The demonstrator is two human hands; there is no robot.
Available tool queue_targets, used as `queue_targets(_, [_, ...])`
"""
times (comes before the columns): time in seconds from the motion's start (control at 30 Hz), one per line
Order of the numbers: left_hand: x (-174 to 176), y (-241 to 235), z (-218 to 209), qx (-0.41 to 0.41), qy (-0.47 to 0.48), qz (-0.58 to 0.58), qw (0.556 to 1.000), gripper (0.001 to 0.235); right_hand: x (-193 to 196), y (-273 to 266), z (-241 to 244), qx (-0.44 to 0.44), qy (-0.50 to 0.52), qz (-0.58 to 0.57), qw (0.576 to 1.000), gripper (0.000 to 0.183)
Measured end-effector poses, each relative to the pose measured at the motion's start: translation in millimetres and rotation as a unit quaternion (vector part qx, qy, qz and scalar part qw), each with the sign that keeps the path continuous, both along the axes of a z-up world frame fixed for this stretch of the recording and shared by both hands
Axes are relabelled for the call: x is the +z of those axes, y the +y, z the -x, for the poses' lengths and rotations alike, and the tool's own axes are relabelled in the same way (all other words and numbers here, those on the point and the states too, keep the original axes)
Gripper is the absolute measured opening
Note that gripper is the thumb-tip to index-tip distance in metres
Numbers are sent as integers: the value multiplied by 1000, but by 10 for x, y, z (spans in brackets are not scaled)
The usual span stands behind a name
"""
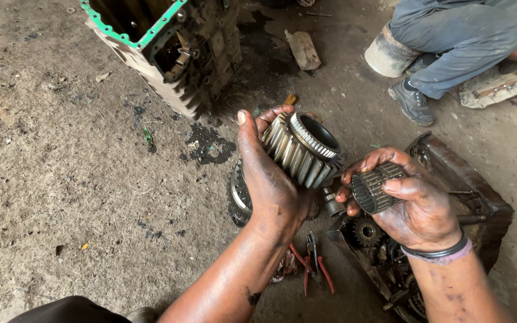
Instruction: The person cleans a gear component with a cloth, then uses pliers and a chisel to remove a retaining ring from a gear shaft. The person handles the gear assembly and tools on the floor in a workshop setting.
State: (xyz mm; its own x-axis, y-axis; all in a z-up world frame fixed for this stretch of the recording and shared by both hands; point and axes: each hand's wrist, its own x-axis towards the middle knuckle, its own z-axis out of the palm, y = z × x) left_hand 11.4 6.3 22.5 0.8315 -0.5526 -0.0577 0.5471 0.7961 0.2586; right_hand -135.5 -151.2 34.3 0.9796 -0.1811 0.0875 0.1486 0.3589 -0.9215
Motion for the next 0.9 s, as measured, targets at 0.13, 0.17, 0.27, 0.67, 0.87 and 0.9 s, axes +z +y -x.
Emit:
queue_targets(0.13, [9, 2, -16, 8, -8, 3, 1000, 60, 1, 28, 30, -36, 31, 18, 999, 32])
queue_targets(0.17, [14, 11, -14, 7, -9, 0, 1000, 61, 5, 32, 29, -42, 38, 23, 998, 31])
queue_targets(0.27, [23, 79, -22, -11, -14, -42, 999, 64, 7, 65, 9, -56, 62, 18, 996, 30])
queue_targets(0.67, [35, 132, -80, 27, -27, -77, 996, 61, 175, 318, -19, -92, 87, -49, 991, 43])
queue_targets(0.87, [25, 125, -109, 39, -41, -49, 997, 59, 246, 395, -31, -39, 69, -80, 994, 54])
queue_targets(0.9, [21, 124, -115, 40, -40, -42, 998, 59, 257, 396, -29, -35, 65, -81, 994, 55])
